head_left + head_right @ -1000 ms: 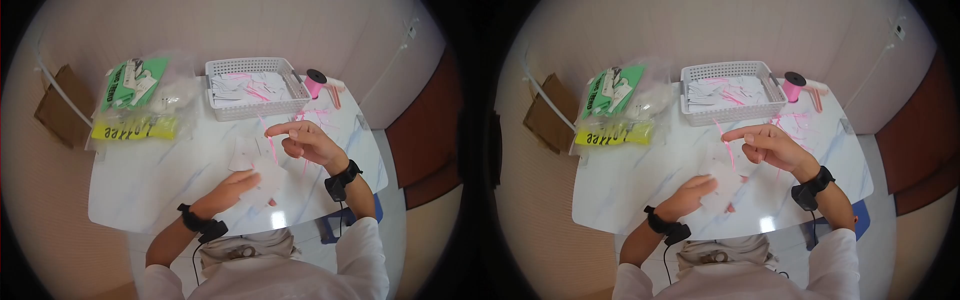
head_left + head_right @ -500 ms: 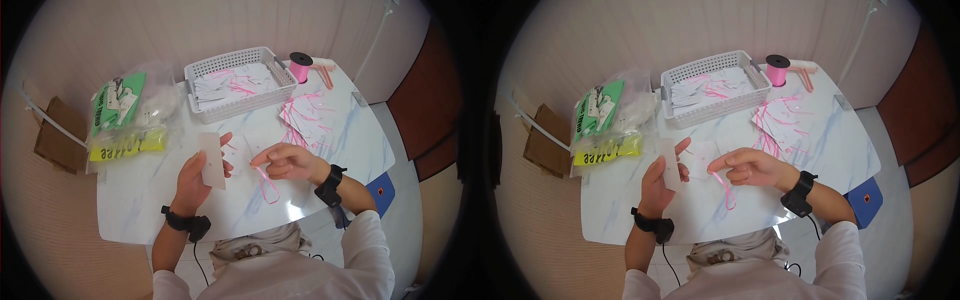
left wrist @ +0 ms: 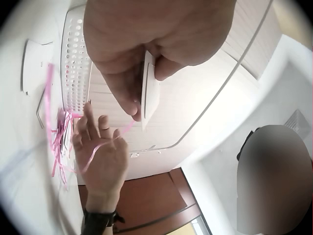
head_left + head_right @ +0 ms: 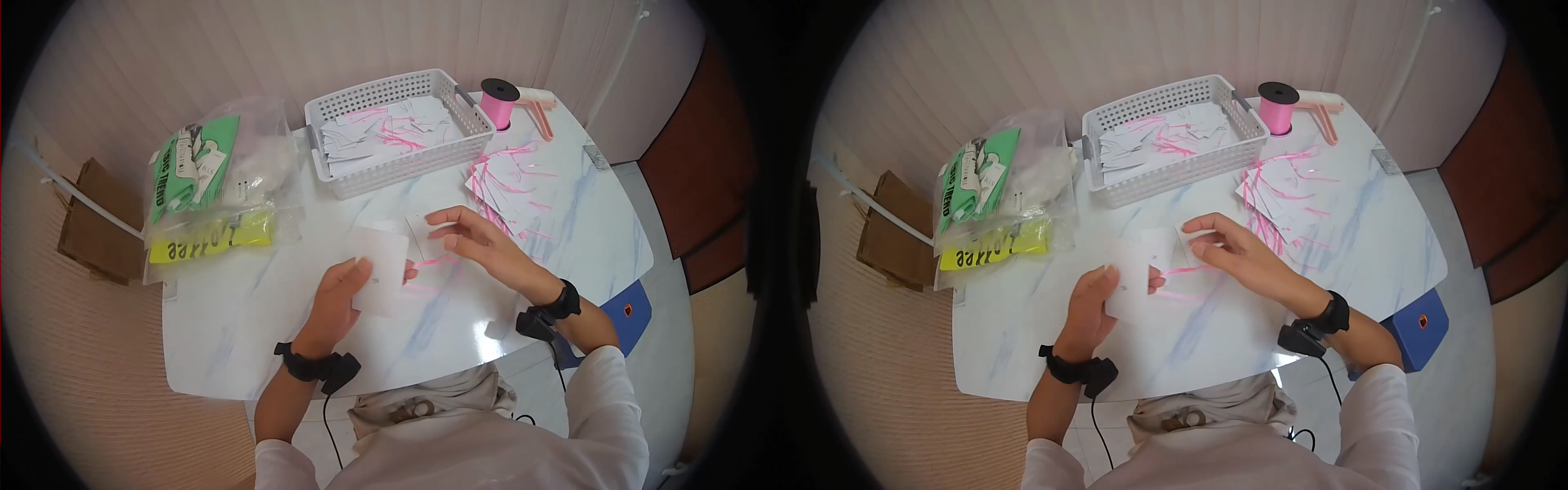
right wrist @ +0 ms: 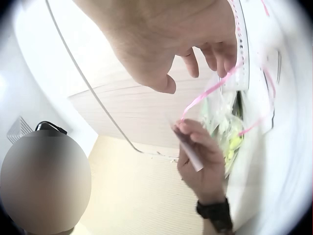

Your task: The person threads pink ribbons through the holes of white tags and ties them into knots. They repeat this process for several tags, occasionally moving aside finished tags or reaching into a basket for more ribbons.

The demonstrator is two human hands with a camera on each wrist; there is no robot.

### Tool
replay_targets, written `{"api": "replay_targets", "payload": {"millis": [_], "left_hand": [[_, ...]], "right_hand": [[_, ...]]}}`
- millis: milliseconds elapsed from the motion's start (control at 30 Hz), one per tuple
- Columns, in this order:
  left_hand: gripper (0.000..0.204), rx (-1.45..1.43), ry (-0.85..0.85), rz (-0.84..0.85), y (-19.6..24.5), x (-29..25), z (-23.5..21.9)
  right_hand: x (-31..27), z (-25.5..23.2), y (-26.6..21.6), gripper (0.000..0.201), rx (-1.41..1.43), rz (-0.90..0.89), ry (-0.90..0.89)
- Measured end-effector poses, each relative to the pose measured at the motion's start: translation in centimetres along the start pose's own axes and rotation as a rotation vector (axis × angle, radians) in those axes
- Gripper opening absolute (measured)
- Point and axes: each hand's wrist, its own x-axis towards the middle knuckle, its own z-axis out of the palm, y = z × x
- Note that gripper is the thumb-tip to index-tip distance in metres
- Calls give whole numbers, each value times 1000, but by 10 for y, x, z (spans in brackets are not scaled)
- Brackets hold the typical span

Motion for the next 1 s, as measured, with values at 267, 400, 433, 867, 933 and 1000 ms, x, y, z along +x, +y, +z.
{"api": "replay_targets", "payload": {"millis": [267,400,433,867,933,1000], "left_hand": [[50,0,47,-65,-20,6,-7],[51,-106,127,-109,-29,9,-5],[51,-110,131,-115,-29,8,-5],[44,184,94,-72,-36,3,11],[43,218,79,-62,-37,1,12],[41,317,60,-35,-37,-1,13]], "right_hand": [[-2,28,-8,25,157,137,-40],[-1,28,7,12,76,88,9],[-1,27,5,11,8,110,11],[-4,25,7,7,-474,-404,299],[-6,33,2,8,-533,-425,289],[-7,39,2,10,-593,-447,276]]}}
